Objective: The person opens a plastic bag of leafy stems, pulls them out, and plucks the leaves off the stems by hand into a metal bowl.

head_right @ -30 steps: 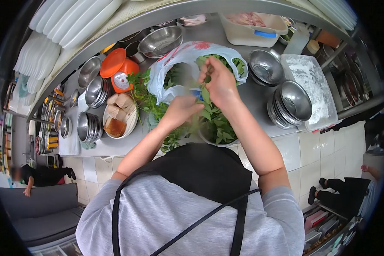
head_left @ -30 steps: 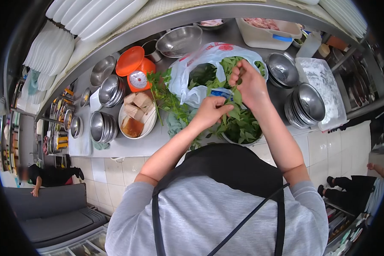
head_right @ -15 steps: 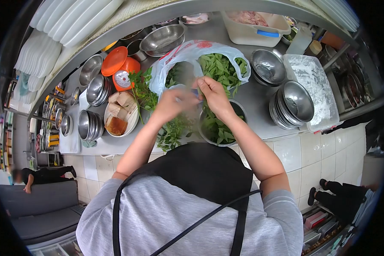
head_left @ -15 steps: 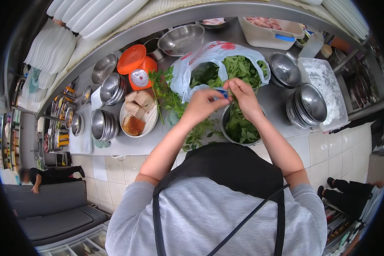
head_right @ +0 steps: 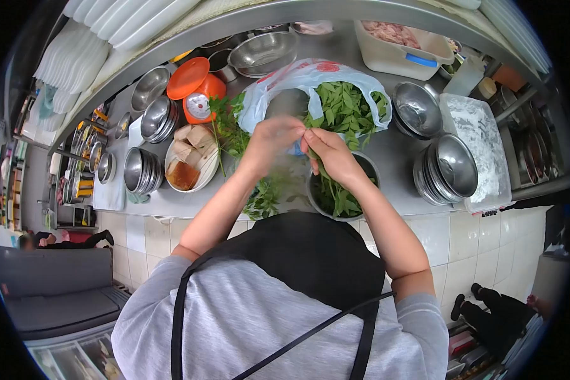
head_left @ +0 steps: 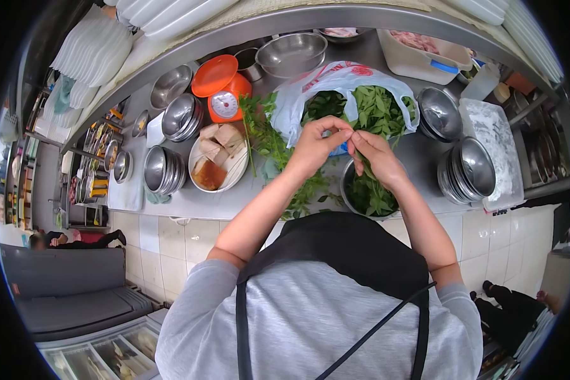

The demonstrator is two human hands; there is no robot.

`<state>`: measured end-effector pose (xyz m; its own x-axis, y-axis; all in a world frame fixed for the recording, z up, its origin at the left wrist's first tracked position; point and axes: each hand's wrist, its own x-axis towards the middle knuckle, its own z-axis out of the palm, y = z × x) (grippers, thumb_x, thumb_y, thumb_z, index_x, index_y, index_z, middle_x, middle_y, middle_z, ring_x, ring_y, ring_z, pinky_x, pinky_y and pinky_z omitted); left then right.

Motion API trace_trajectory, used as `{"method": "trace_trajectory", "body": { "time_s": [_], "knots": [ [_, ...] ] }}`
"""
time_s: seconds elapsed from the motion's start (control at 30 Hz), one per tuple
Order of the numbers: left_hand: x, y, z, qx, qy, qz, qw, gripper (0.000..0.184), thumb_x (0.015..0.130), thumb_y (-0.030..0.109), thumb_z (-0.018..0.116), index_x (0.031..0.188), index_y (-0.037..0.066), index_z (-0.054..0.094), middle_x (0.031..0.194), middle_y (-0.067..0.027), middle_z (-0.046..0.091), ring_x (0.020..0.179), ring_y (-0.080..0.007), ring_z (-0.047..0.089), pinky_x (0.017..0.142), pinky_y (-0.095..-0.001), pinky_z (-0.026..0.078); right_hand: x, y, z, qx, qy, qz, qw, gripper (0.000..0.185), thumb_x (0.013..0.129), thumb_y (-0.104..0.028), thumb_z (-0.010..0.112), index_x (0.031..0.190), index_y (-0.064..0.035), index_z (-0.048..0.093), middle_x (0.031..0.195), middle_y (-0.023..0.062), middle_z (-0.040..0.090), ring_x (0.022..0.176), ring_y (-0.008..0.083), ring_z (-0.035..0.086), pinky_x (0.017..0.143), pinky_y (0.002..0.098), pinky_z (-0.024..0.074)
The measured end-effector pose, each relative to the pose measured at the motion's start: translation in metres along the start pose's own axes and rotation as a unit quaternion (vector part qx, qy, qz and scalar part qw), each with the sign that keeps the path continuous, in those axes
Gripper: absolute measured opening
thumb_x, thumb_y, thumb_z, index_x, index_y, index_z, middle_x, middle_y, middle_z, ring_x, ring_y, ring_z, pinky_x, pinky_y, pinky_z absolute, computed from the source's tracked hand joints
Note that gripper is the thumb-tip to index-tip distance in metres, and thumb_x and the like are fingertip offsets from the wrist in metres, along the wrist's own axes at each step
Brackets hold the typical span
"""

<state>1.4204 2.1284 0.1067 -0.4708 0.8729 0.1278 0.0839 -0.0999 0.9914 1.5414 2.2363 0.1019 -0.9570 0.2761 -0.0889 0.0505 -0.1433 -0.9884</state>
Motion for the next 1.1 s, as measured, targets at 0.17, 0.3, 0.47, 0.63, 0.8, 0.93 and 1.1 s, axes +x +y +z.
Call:
{"method": "trace_trajectory", "body": {
  "time_s": [0.17, 0.3, 0.47, 0.63, 0.8, 0.93, 1.1],
  "knots": [
    [-0.009, 0.003, 0.010, -0.138, 0.053, -0.035, 0.988, 0.009, 0.083, 0.010, 0.055, 0.086, 0.001, 0.055, 0.073, 0.0012, 0.054, 0.070, -0.0073, 0.047, 0.063, -0.0220, 0.037, 0.002, 0.000, 0.014, 0.056, -0.007, -0.028, 0.998, 0.031, 0.093, -0.029, 0.038, 0.073, -0.0064, 0.043, 0.063, 0.0007, 0.042, 0.051, 0.0100, 0.043, 0.052, 0.0233, 0.0403],
    [-0.002, 0.000, -0.022, -0.097, 0.182, 0.000, 0.978, 0.010, 0.085, 0.015, 0.054, 0.087, 0.005, 0.055, 0.077, 0.0017, 0.053, 0.071, -0.0072, 0.046, 0.065, -0.0227, 0.037, -0.003, 0.005, 0.016, 0.022, -0.038, -0.016, 0.999, 0.033, 0.094, -0.029, 0.034, 0.073, -0.0049, 0.043, 0.057, 0.0023, 0.043, 0.052, 0.0118, 0.048, 0.057, 0.0253, 0.0407],
    [-0.001, 0.007, -0.087, -0.135, 0.284, 0.026, 0.949, 0.009, 0.086, 0.017, 0.052, 0.086, 0.008, 0.055, 0.082, 0.0017, 0.053, 0.078, -0.0090, 0.047, 0.069, -0.0270, 0.038, -0.022, 0.012, 0.015, -0.075, -0.054, 0.002, 0.996, 0.036, 0.093, -0.034, 0.035, 0.074, -0.0044, 0.043, 0.055, 0.0027, 0.043, 0.050, 0.0111, 0.046, 0.054, 0.0249, 0.0393],
    [-0.013, -0.004, -0.095, -0.136, 0.294, -0.006, 0.946, 0.008, 0.085, 0.015, 0.053, 0.085, 0.007, 0.056, 0.076, 0.0036, 0.053, 0.065, -0.0059, 0.046, 0.060, -0.0214, 0.037, -0.040, 0.014, 0.002, -0.124, -0.022, 0.054, 0.991, 0.034, 0.093, -0.030, 0.036, 0.073, -0.0034, 0.043, 0.058, 0.0036, 0.043, 0.048, 0.0111, 0.044, 0.052, 0.0258, 0.0388],
    [-0.023, -0.028, -0.119, -0.062, 0.350, -0.020, 0.934, 0.010, 0.084, 0.013, 0.054, 0.087, 0.005, 0.059, 0.075, 0.0028, 0.056, 0.066, -0.0063, 0.049, 0.058, -0.0220, 0.039, -0.060, 0.025, -0.023, -0.161, 0.033, 0.094, 0.982, 0.029, 0.092, -0.025, 0.038, 0.076, -0.0032, 0.048, 0.066, 0.0036, 0.046, 0.054, 0.0132, 0.048, 0.053, 0.0263, 0.0408],
    [-0.032, -0.068, -0.118, 0.266, 0.241, -0.019, 0.933, 0.011, 0.081, 0.010, 0.055, 0.085, 0.006, 0.065, 0.081, -0.0060, 0.063, 0.071, -0.0164, 0.057, 0.062, -0.0276, 0.043, -0.061, 0.042, -0.025, -0.396, 0.104, -0.097, 0.907, 0.018, 0.087, -0.018, 0.046, 0.083, -0.0038, 0.056, 0.078, 0.0107, 0.058, 0.068, 0.0282, 0.057, 0.060, 0.0363, 0.0453],
    [-0.007, -0.063, -0.172, 0.454, 0.399, 0.036, 0.796, 0.010, 0.075, 0.010, 0.060, 0.079, 0.003, 0.066, 0.079, -0.0195, 0.062, 0.073, -0.0332, 0.059, 0.065, -0.0378, 0.046, -0.063, 0.048, -0.020, -0.501, 0.115, -0.012, 0.858, 0.026, 0.080, -0.028, 0.058, 0.080, -0.0024, 0.054, 0.085, 0.0122, 0.058, 0.075, 0.0339, 0.057, 0.066, 0.0405, 0.0450]
  ]
}}
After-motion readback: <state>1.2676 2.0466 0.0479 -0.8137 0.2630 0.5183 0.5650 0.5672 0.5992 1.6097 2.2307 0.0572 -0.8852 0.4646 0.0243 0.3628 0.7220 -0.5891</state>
